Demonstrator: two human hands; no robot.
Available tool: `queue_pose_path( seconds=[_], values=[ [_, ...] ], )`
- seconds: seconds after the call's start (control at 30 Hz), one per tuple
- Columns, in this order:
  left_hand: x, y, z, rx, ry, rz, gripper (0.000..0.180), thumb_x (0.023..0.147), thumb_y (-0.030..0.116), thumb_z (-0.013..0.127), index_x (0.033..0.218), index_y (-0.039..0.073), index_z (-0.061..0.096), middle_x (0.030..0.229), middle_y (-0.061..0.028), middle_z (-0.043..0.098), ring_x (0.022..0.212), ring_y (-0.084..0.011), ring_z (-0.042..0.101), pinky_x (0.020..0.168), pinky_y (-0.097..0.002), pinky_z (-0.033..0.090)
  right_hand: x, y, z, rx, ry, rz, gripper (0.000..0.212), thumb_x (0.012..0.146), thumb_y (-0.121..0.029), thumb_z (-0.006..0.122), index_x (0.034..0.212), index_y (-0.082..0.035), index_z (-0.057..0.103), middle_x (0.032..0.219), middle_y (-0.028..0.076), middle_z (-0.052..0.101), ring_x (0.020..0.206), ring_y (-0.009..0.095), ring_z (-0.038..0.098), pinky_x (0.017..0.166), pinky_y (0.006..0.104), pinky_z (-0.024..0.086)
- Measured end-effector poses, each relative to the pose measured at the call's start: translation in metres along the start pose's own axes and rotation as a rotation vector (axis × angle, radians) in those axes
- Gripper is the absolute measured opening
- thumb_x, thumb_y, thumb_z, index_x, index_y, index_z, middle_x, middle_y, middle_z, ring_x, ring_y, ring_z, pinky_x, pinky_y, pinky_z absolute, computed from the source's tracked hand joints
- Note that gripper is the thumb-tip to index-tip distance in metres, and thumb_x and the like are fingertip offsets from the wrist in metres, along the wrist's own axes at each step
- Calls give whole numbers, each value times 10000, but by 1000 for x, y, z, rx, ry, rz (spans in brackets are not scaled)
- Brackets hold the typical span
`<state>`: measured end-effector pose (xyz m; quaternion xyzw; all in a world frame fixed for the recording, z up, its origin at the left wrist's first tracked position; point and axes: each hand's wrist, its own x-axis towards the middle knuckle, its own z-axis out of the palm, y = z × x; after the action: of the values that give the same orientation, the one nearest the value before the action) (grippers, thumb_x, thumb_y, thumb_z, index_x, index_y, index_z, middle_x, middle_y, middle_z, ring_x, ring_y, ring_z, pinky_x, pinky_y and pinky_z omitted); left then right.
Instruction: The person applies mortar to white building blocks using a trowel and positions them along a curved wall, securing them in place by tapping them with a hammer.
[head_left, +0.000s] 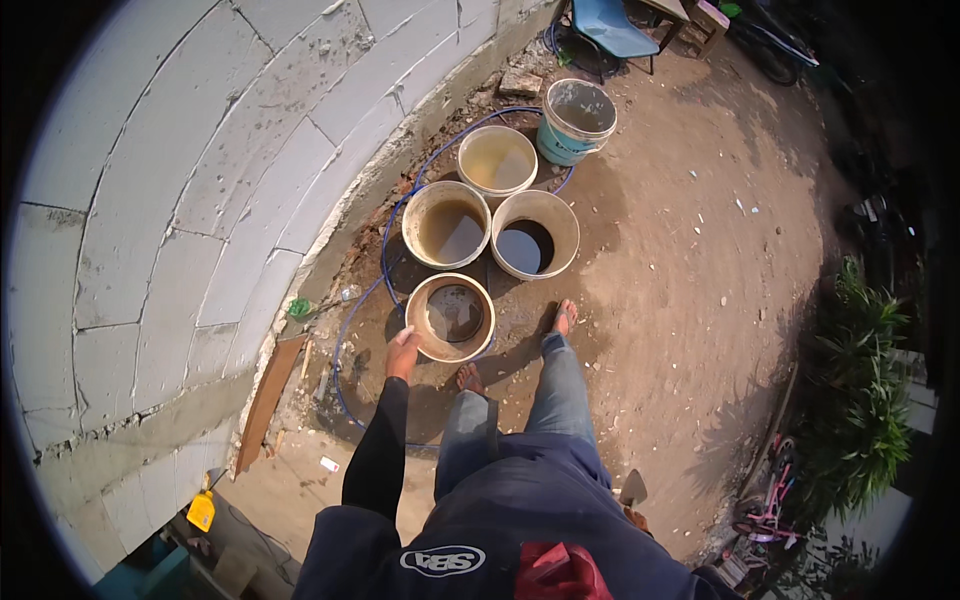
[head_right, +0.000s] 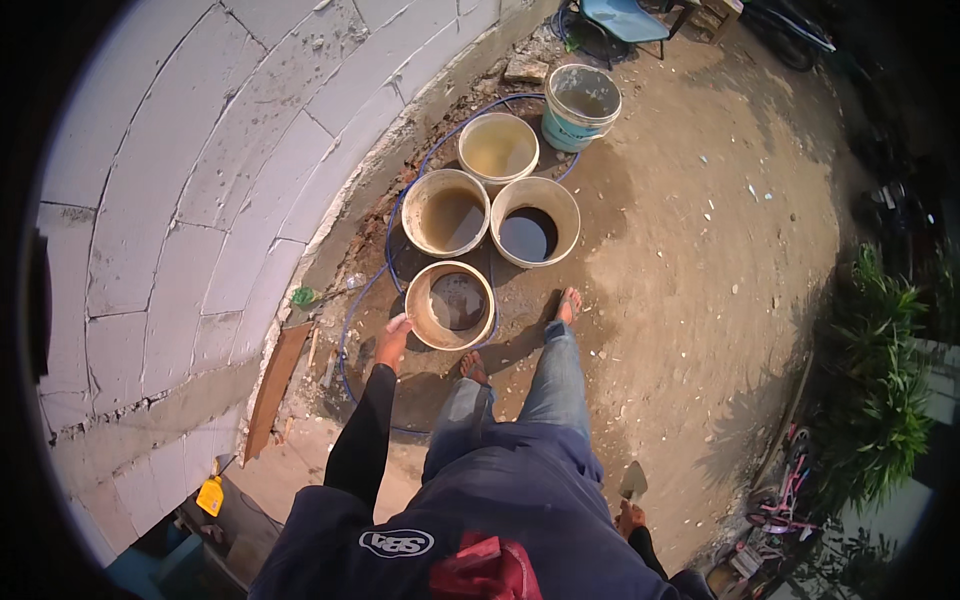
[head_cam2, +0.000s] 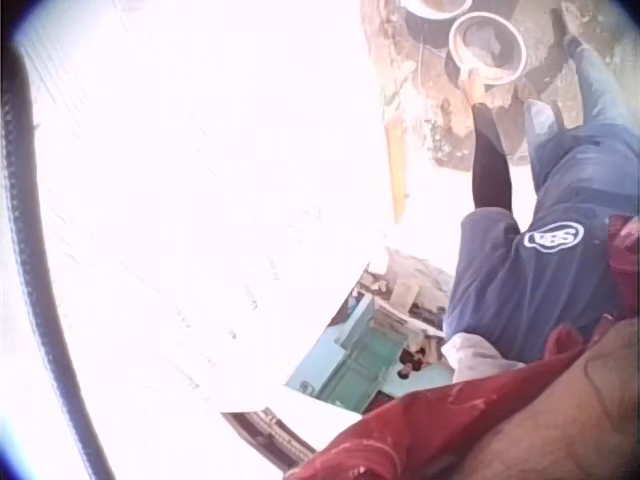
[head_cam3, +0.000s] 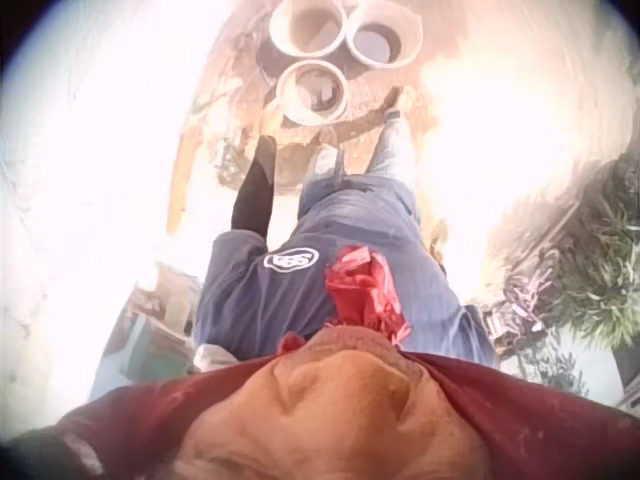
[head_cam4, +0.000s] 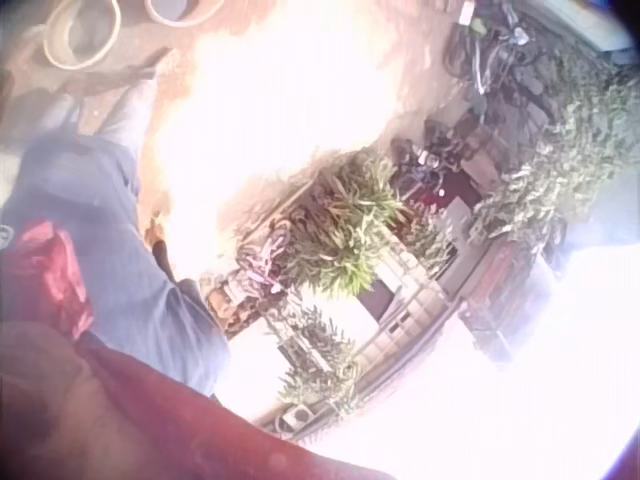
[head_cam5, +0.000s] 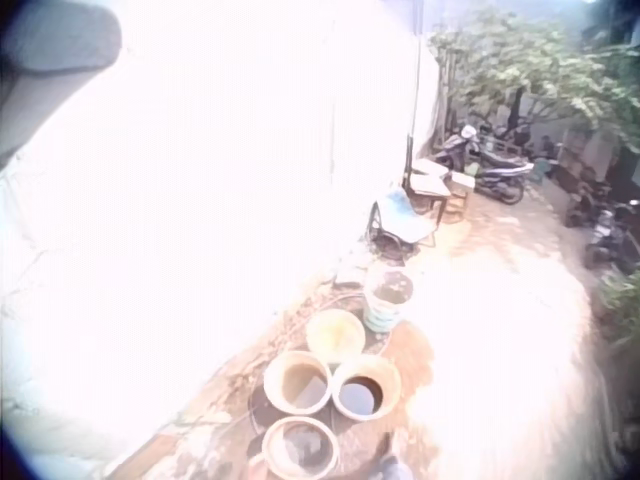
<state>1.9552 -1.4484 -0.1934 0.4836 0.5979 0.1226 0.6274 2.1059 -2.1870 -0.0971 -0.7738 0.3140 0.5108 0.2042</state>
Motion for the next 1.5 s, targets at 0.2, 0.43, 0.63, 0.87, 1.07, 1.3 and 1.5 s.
queue_pose_path(
  seconds=[0.2, 0.43, 0.63, 0.87, 1.07, 1.3, 1.5],
  values=[
    [91, 79, 126, 109, -52, -59, 571, 970, 271, 672, 1464, 41, 501, 1393, -109, 597, 1272, -216, 564, 1023, -387, 461, 48, -163, -105, -311, -120, 143, 255, 956, -307, 552, 1030, -65, 516, 665, 130, 517, 473, 249, 514, 431, 427, 449],
    [305, 89, 314, -47, -95, -80, 483, 908, 196, 729, 1326, -11, 604, 1164, -155, 703, 990, -194, 685, 765, -319, 587, 157, -313, -262, -38, 231, 64, 248, 1005, -340, 533, 1087, -113, 479, 555, 85, 472, 365, 222, 470, 312, 407, 370],
    [501, 110, 388, 599, 76, 237, 438, 834, 130, 710, 1257, 24, 665, 1052, -194, 744, 922, -265, 732, 836, -354, 559, 165, -344, -267, -534, 61, 219, 464, 945, -316, 599, 1290, -64, 418, 1001, 118, 456, 847, 258, 472, 709, 391, 397],
    [601, -12, 402, 1205, 195, 614, 91, 841, 152, 681, 889, 74, 681, 854, -136, 701, 836, -323, 686, 756, -421, 546, 74, -262, -280, -1373, -360, -86, 624, 898, -248, 573, 1474, -41, 445, 1430, 236, 501, 1200, 342, 572, 980, 448, 509],
    [591, 1, 427, 1239, 313, 519, 141, 831, 173, 628, 867, 50, 688, 917, -166, 701, 918, -358, 677, 791, -471, 540, 56, -240, -275, -1405, -381, -152, 636, 867, -280, 595, 1451, -53, 484, 1311, 213, 571, 1168, 345, 570, 967, 456, 506],
    [625, -14, 364, 1455, -50, 367, 235, 922, 224, 550, 924, 36, 691, 1009, -206, 695, 1003, -377, 664, 814, -483, 540, 118, -219, -294, -1251, -487, 127, 644, 900, -346, 591, 1463, -62, 462, 1292, 206, 591, 1197, 364, 554, 959, 487, 495],
    [584, 19, 449, 1233, 270, 38, 319, 939, 175, 521, 1202, 42, 640, 1090, -186, 673, 1100, -394, 603, 940, -486, 480, 106, -256, -281, -1219, -351, 307, 622, 927, -372, 579, 1467, -90, 456, 1310, 198, 578, 1219, 356, 533, 980, 476, 477]
  ],
)
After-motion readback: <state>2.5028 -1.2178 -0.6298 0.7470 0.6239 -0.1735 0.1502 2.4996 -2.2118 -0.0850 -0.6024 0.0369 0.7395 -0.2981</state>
